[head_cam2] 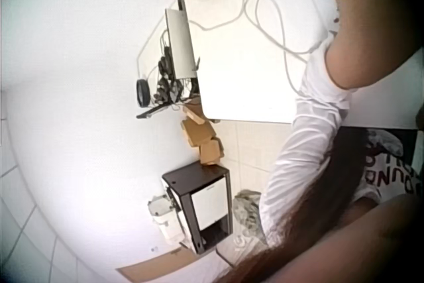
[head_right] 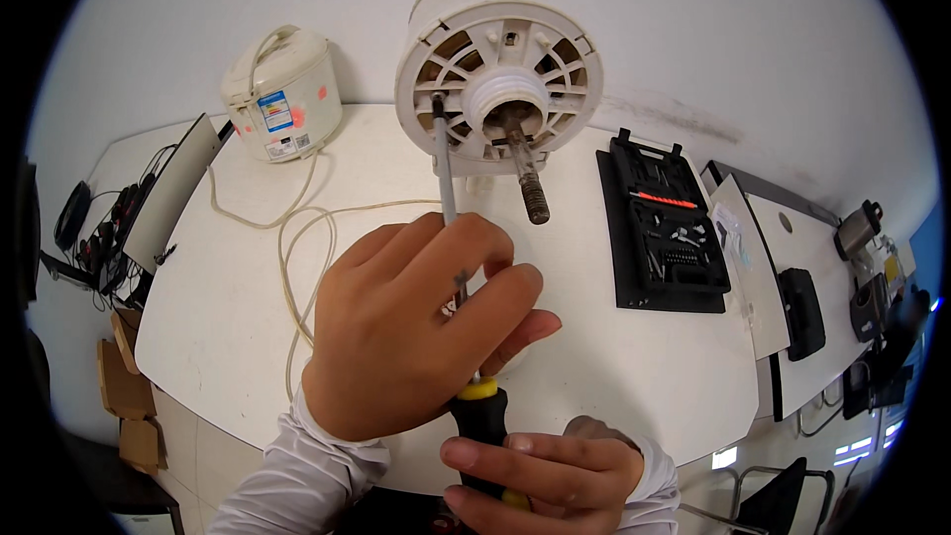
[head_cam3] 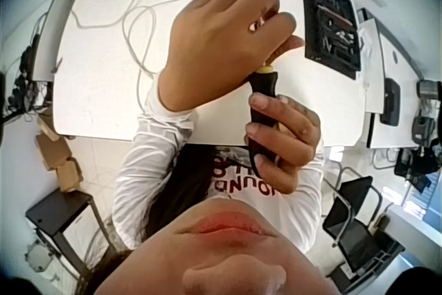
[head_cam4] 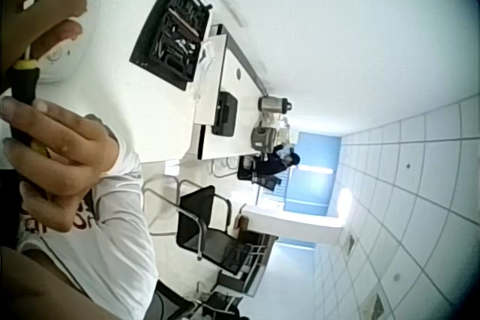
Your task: The person uses a screwdriver to remove screws from the rear housing of a white desk fan. They repeatedly loosen and tighten screws on the fan's motor housing while seated at a desk.
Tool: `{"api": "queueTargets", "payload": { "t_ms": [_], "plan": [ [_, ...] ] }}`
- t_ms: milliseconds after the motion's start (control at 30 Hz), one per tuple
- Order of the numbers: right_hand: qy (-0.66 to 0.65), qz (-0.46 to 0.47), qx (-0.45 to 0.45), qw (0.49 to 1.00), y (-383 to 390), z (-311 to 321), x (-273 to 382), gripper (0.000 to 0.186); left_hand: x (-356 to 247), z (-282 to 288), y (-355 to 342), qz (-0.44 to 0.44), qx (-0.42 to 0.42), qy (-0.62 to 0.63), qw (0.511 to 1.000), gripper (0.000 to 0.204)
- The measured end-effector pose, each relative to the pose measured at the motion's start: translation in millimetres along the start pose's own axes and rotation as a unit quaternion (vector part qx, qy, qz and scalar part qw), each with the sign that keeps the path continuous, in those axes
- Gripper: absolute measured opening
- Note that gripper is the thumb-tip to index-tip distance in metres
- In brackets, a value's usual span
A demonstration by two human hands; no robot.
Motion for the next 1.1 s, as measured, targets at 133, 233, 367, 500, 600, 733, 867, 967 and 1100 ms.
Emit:
{"api": "queueTargets", "payload": {
  "t_ms": [133, 233, 367, 500, 600, 733, 867, 967, 1100],
  "plan": [
    [-0.022, 0.016, 0.049, 0.998, 4, 7, -4, 0.033, 2, 1, 1, 0.003, -0.008, 0.003, 1.000, 0.023],
    [0.019, -0.004, 0.088, 0.996, 8, 11, 2, 0.043, 4, 3, 0, 0.033, 0.027, 0.018, 0.999, 0.022],
    [-0.031, 0.068, 0.007, 0.997, 1, 8, -7, 0.026, 21, 14, -4, 0.136, -0.008, 0.115, 0.984, 0.032],
    [-0.029, 0.023, -0.066, 0.997, 2, 5, -9, 0.029, 49, 34, -4, 0.170, -0.199, 0.092, 0.961, 0.030],
    [-0.003, 0.058, -0.044, 0.997, -4, 14, -7, 0.032, 57, 29, -12, 0.151, -0.248, 0.126, 0.949, 0.019],
    [-0.037, 0.066, -0.017, 0.997, 3, 10, -12, 0.033, 70, 17, -10, 0.098, -0.279, 0.053, 0.954, 0.020],
    [-0.006, 0.066, -0.009, 0.998, -3, 14, -8, 0.032, 65, 1, -17, 0.062, -0.310, 0.041, 0.948, 0.021],
    [-0.010, 0.077, -0.005, 0.997, -4, 17, -9, 0.032, 64, -1, -15, 0.063, -0.324, 0.023, 0.944, 0.022],
    [-0.008, 0.094, -0.024, 0.995, 0, 15, -11, 0.032, 64, -3, -15, 0.063, -0.332, 0.024, 0.941, 0.021]
  ]
}}
Point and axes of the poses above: each hand's wrist, its own y-axis away from the middle knuckle, its own z-axis out of the back of the hand, x = y × z, the point moved 6 cm from there along -y, towards the middle knuckle, and after that the axes turned 14 degrees about z, right-handed, at the moved point
